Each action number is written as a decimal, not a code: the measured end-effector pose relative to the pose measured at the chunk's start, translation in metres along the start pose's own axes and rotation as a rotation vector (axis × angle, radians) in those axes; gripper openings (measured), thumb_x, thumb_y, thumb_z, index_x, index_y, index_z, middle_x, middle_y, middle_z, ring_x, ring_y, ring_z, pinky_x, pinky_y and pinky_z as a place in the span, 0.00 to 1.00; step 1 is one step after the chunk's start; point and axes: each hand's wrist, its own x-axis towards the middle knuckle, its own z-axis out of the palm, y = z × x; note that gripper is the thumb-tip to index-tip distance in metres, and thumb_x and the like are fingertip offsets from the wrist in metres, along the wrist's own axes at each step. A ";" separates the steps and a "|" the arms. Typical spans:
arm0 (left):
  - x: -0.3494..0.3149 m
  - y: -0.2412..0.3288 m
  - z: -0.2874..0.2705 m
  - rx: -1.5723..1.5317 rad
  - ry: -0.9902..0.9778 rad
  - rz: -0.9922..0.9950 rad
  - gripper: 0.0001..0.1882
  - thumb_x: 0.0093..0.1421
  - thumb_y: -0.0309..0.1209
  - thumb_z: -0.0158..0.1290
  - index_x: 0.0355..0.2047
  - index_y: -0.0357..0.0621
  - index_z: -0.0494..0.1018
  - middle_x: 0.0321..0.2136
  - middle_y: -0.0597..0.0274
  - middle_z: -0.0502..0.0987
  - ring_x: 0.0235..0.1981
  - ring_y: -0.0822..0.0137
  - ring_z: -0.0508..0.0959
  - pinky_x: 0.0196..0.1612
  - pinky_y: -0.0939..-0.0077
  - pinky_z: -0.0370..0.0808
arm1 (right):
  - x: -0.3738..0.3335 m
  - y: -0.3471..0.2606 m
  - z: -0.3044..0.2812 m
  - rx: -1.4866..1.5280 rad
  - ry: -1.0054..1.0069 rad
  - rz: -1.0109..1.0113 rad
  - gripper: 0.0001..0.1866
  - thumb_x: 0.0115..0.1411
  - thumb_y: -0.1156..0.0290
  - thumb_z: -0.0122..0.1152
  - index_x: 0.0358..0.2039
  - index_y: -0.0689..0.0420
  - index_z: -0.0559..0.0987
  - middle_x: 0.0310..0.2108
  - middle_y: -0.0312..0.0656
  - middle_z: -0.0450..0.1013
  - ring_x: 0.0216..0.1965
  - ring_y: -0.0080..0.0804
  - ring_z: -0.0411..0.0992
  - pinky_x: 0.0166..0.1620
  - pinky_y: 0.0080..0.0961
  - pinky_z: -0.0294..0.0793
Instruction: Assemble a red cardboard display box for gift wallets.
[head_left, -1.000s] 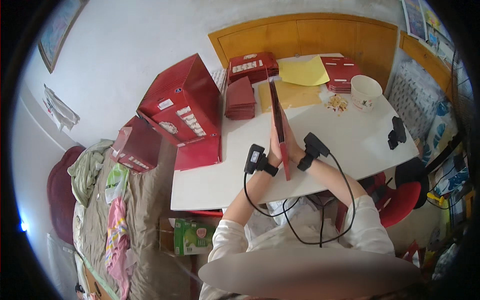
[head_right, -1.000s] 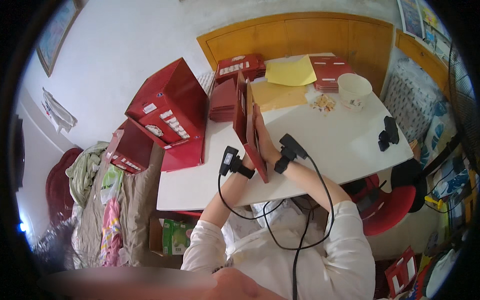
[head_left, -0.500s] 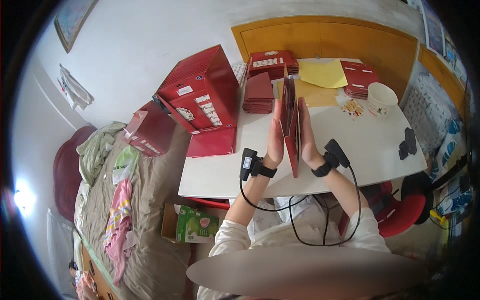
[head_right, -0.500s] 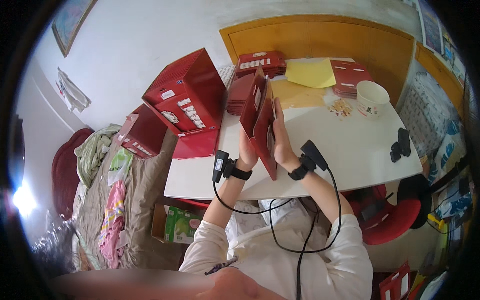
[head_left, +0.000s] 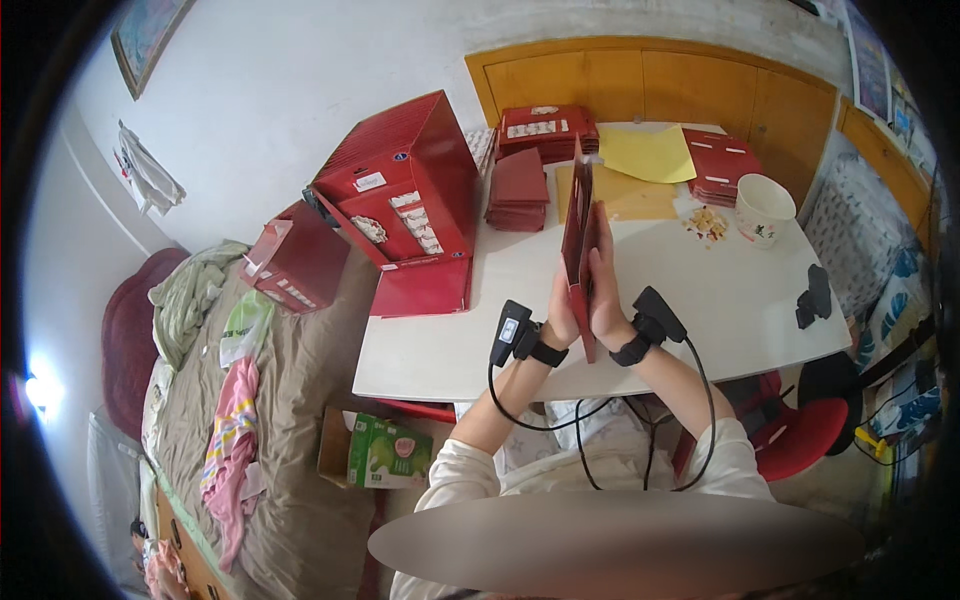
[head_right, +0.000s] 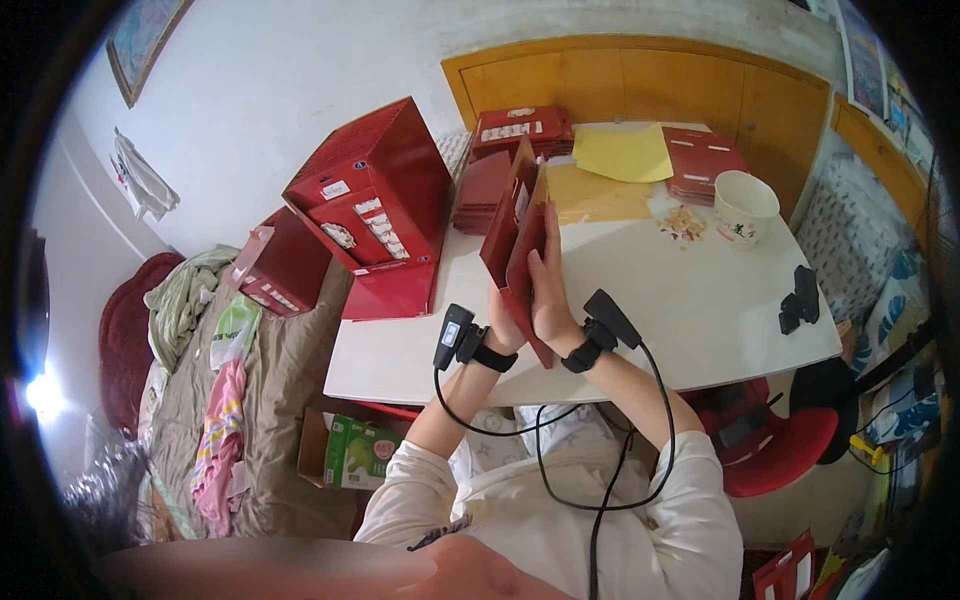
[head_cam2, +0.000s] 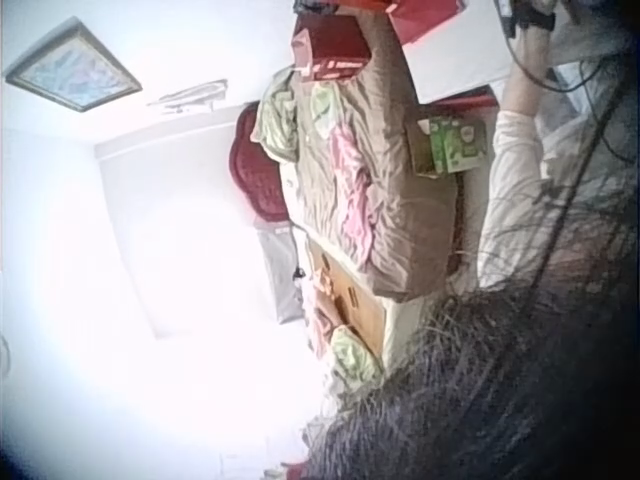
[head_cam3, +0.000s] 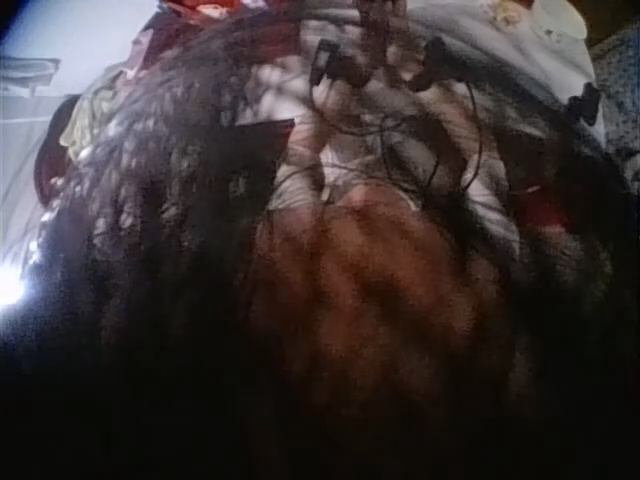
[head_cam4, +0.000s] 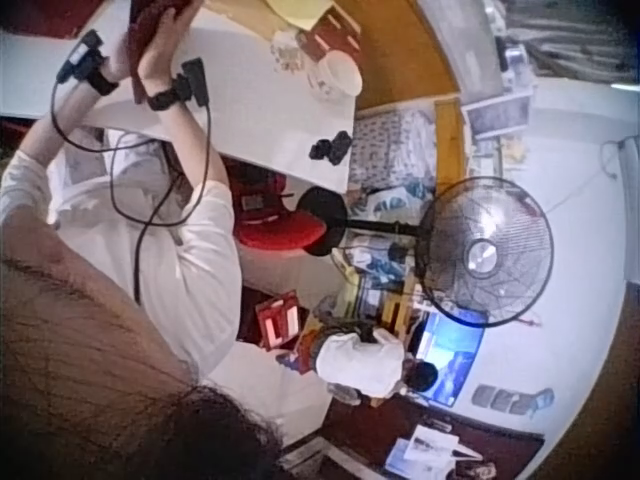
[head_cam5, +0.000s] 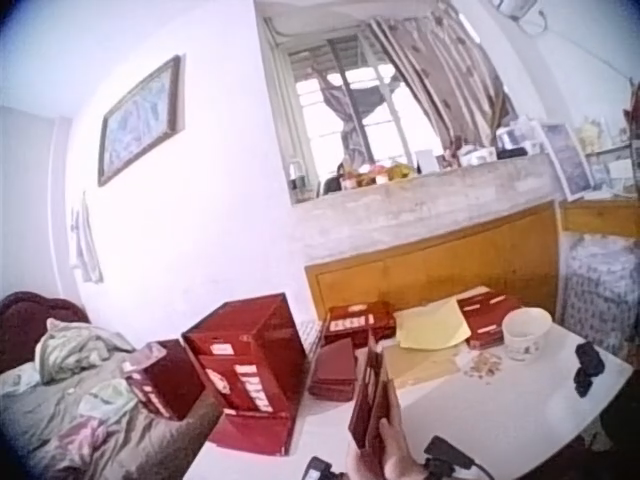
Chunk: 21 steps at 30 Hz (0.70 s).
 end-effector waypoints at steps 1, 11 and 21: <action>-0.005 0.005 -0.002 -0.102 -0.015 -0.099 0.39 0.62 0.55 0.31 0.64 0.39 0.44 0.64 0.56 0.49 0.65 0.60 0.51 0.65 0.67 0.47 | 0.001 0.002 0.000 -0.093 0.044 -0.016 0.34 0.66 0.60 0.37 0.65 0.63 0.38 0.67 0.49 0.36 0.68 0.38 0.36 0.66 0.29 0.35; -0.015 0.028 -0.016 0.561 0.383 0.193 0.05 0.58 0.24 0.53 0.33 0.39 0.68 0.21 0.71 0.70 0.20 0.80 0.67 0.22 0.86 0.63 | 0.043 0.005 -0.054 -0.252 0.100 -0.090 0.36 0.58 0.71 0.57 0.62 0.62 0.49 0.60 0.50 0.53 0.61 0.37 0.52 0.62 0.32 0.50; 0.022 0.046 -0.075 0.520 0.352 0.300 0.12 0.59 0.22 0.52 0.43 0.36 0.66 0.32 0.63 0.76 0.35 0.77 0.74 0.39 0.84 0.69 | 0.046 -0.006 -0.083 -0.222 0.147 -0.171 0.14 0.57 0.79 0.56 0.43 0.59 0.68 0.41 0.37 0.67 0.40 0.22 0.68 0.44 0.20 0.68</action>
